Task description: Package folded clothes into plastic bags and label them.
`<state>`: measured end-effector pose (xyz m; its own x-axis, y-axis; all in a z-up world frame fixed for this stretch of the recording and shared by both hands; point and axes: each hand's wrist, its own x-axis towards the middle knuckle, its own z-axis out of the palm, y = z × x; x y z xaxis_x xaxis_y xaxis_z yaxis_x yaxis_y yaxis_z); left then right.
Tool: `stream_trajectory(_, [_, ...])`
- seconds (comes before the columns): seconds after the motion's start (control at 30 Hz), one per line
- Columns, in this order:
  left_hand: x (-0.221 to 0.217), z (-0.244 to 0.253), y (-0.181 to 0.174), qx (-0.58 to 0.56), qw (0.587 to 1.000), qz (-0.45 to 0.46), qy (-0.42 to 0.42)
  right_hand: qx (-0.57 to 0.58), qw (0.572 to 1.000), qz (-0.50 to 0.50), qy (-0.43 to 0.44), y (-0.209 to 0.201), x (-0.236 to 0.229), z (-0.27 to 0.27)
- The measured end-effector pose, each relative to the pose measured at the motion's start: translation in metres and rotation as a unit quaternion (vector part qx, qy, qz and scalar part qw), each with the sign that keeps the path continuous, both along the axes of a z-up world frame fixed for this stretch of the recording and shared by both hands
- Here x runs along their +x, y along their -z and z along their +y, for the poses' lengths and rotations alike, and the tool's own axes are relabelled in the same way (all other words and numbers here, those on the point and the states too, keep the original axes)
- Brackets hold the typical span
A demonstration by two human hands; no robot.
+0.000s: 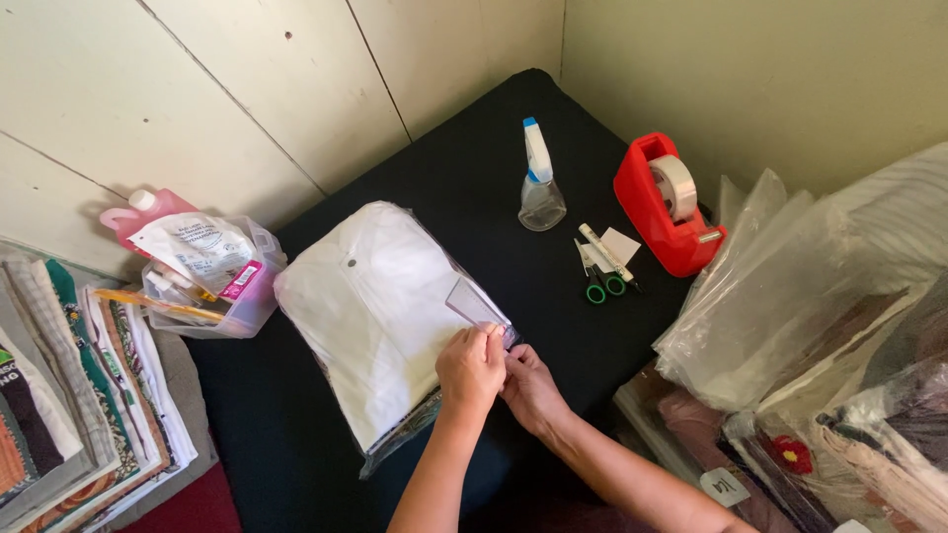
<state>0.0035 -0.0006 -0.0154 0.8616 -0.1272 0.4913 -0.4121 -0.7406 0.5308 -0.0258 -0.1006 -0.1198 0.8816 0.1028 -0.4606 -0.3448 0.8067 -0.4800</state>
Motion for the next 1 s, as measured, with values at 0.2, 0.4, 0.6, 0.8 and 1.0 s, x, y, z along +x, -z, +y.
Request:
stream_trajectory(0.2, [0.0, 0.001, -0.003, -0.008, 1.0, -0.009, 0.011, -0.008, 1.0, -0.013, 0.0, -0.002, 0.0, 0.002])
stream_trajectory(0.4, [-0.001, 0.002, -0.004, -0.001, 1.0, 0.002, 0.013, -0.047, 0.999, 0.013, -0.019, -0.016, -0.001, 0.004])
stream_trajectory(0.6, [0.001, 0.001, -0.004, 0.006, 0.999, 0.031, -0.008, -0.05, 0.998, 0.007, -0.03, -0.009, 0.0, 0.002])
stream_trajectory(0.8, [0.0, 0.001, -0.006, 0.009, 1.0, 0.008, -0.01, -0.066, 0.998, 0.002, -0.02, -0.002, 0.0, 0.006])
stream_trajectory(1.0, [0.005, 0.003, 0.005, 0.029, 0.999, 0.027, -0.021, -0.103, 0.994, -0.002, -0.027, -0.009, -0.001, 0.007])
